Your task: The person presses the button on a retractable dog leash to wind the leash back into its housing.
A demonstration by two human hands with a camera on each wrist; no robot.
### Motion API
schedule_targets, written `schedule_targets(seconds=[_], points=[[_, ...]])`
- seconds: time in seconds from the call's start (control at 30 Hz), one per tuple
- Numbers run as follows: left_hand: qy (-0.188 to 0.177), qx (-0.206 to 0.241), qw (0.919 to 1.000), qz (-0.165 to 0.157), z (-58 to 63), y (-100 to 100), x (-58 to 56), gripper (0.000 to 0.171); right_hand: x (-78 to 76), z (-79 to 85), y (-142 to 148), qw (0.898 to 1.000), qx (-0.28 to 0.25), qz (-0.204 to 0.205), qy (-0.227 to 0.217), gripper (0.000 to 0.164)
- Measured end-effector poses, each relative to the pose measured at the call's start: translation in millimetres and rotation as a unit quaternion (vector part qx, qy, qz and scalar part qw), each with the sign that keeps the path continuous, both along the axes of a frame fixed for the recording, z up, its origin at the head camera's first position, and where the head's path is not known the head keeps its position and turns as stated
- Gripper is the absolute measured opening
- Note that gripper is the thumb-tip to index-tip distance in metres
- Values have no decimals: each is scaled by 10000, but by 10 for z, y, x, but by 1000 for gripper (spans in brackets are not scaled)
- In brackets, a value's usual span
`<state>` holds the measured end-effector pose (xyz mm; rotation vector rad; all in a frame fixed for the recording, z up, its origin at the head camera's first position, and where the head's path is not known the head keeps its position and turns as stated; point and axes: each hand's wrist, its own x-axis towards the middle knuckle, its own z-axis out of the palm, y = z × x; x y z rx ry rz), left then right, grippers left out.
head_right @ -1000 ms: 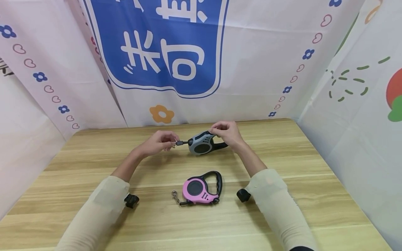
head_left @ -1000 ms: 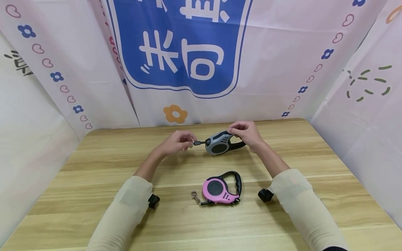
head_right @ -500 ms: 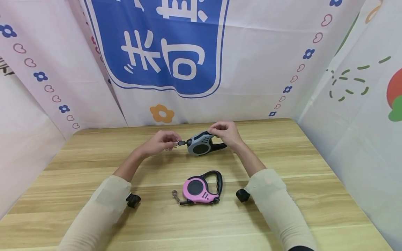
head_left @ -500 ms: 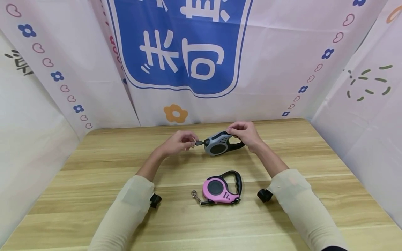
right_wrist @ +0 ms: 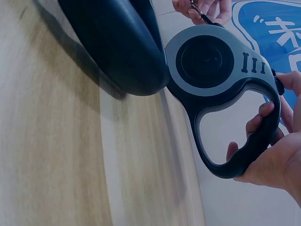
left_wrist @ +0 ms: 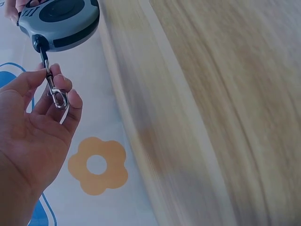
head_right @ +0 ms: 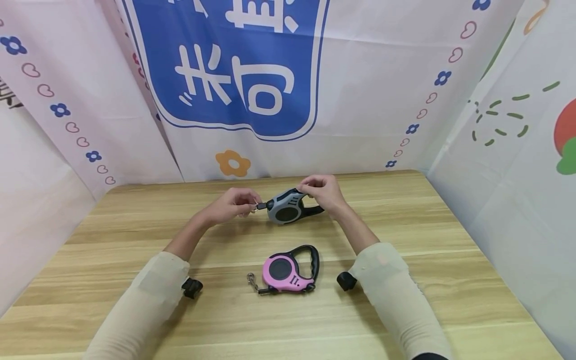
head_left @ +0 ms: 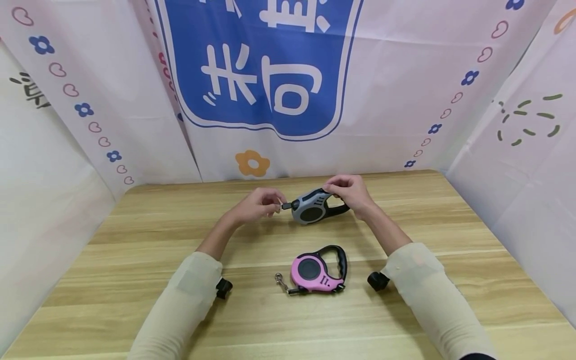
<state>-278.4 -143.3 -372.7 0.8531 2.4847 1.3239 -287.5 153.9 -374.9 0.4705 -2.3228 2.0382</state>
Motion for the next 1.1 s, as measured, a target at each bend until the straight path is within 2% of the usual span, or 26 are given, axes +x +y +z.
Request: schedule_targets(seconds=[0.17,0.47,0.77,1.1], points=[[20,10,10000,-59,1,7,1,20,4,8,-5,10000,-37,-5,-2,22],[-5,130,9998,-123,-1,26,19,19,3,2,3,9999,-142,-97,-20,8],[45,141,9998,-165,-37,42,13,20,-10,-18,12,9999,-75,-134,-34,21],[27,89,9999,-84,-35,64,7,21,14,-25,33,9999,-121,-49,-4,22]])
